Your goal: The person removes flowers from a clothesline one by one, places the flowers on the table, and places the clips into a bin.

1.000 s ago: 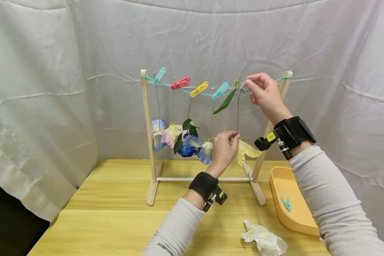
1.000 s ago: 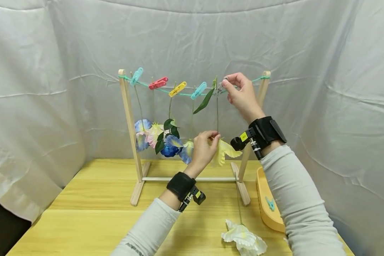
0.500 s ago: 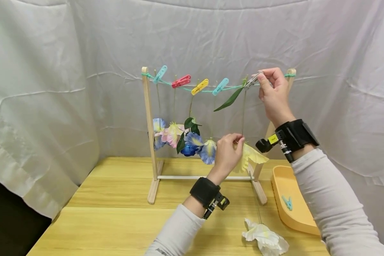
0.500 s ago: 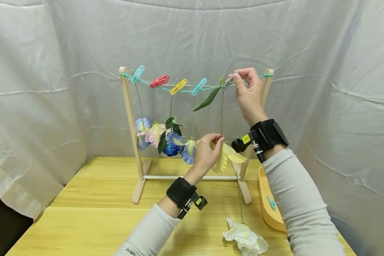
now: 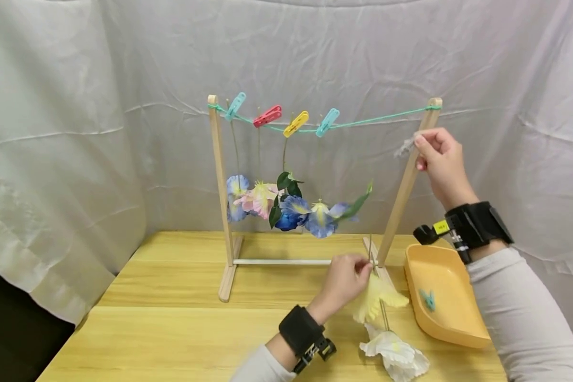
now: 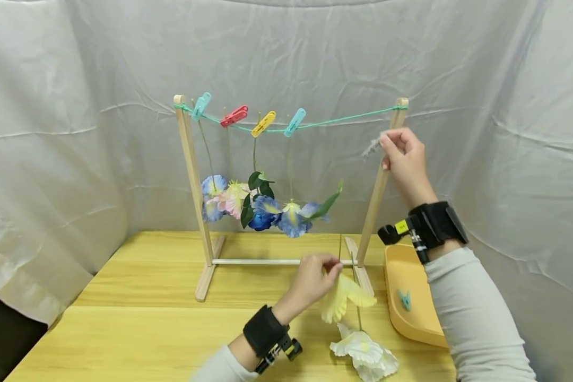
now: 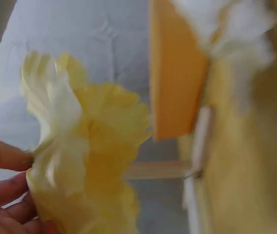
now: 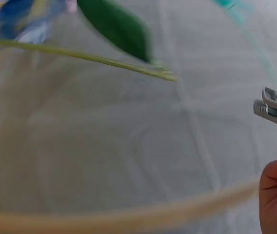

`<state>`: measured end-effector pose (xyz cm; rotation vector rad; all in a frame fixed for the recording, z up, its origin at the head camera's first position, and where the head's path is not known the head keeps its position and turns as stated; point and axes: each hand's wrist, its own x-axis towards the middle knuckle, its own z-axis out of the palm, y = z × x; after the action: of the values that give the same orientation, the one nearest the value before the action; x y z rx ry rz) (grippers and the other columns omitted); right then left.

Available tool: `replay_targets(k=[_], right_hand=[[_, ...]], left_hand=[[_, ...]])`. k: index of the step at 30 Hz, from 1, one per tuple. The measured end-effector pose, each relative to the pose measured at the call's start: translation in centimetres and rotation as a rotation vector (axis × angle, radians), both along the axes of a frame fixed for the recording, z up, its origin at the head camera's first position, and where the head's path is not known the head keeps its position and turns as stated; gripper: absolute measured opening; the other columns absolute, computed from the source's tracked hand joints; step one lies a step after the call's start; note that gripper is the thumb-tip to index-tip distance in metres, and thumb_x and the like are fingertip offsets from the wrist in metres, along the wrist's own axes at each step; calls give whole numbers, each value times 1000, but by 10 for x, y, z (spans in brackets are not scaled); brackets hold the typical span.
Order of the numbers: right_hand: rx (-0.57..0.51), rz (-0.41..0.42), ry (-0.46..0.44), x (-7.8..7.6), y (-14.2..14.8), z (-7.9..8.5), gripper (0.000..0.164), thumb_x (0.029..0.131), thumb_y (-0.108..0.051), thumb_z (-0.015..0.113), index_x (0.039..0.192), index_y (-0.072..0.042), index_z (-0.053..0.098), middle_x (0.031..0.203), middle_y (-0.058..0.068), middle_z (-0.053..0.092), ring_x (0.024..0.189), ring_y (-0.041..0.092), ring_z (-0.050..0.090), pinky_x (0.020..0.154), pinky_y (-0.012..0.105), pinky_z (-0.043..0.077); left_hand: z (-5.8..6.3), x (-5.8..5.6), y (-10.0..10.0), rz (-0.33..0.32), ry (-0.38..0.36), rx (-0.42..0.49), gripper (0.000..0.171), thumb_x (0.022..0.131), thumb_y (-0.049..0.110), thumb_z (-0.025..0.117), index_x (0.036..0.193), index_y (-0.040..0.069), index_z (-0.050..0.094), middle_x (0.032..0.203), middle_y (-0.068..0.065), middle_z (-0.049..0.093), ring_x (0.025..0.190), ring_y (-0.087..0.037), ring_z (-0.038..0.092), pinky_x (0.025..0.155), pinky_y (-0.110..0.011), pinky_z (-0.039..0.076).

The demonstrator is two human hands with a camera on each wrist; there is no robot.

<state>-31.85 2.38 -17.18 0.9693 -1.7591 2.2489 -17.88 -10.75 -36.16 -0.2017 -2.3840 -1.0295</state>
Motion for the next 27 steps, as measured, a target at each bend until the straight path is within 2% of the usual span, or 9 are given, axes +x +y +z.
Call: replay_targets(k=[3,8,10,13,15,17,20,23,27], right_hand=[[145,-24,-22,-6,20,-26,7,91,-17,59,92,-11,60,76,-7,62,59,5,49,55,14,43],[341,8,-70,-19,58,-82,13,94,-21,55,95,-9,59,82,-11,65,73,3,59,68,15,47],[529,-46,-51,-23,73,-104,24,97,-25,50,102,-3,58,85,-7,66,77,5,62,72,19,48],[943,-179,37,-29,91,-134,40,99,-34,45,104,4,57,88,6,67,78,17,61,72,31,48],[1204,-232,118,-31,100,-152,42,99,-33,44,89,4,61,73,9,60,65,18,51,62,32,40],[1363,-204,148,-32,108,-168,41,97,-27,46,71,0,63,58,6,53,55,17,40,56,31,32],[1483,-126,108,-33,117,-185,40,90,-15,54,53,-3,60,44,-4,41,45,10,32,50,26,31],[1572,-57,12,-33,124,-197,30,86,-10,58,58,0,59,48,-3,47,45,9,45,50,25,42],[1660,-6,-43,-33,129,-210,21,82,-11,62,68,1,53,56,-1,48,51,11,48,51,24,41]], left_hand=[[-17,9,-1,-55,-119,4,13,86,12,62,78,10,71,66,5,66,53,7,45,53,-7,39],[-31,18,-9,-141,-232,65,35,82,8,61,50,11,46,45,10,35,41,2,25,50,-11,26],[-35,20,-11,-169,-288,91,41,83,8,61,49,14,38,44,10,26,40,0,21,49,-13,23],[-43,21,-13,-199,-378,117,45,82,8,62,47,18,34,44,12,23,40,-1,18,48,-13,22],[-48,20,-14,-230,-440,147,48,83,8,61,47,18,30,44,11,20,40,-2,16,49,-13,22],[-56,20,-13,-246,-490,179,50,83,8,60,47,18,27,44,10,17,40,-3,14,49,-15,23],[-67,19,-10,-235,-550,211,53,84,8,61,44,18,27,42,10,18,38,-3,14,44,-15,23],[-75,18,-6,-194,-589,219,54,81,7,62,42,19,28,40,11,17,36,-2,13,39,-16,18],[-83,20,-2,-175,-630,231,54,78,4,63,40,19,28,38,11,17,35,-3,12,37,-17,15]])
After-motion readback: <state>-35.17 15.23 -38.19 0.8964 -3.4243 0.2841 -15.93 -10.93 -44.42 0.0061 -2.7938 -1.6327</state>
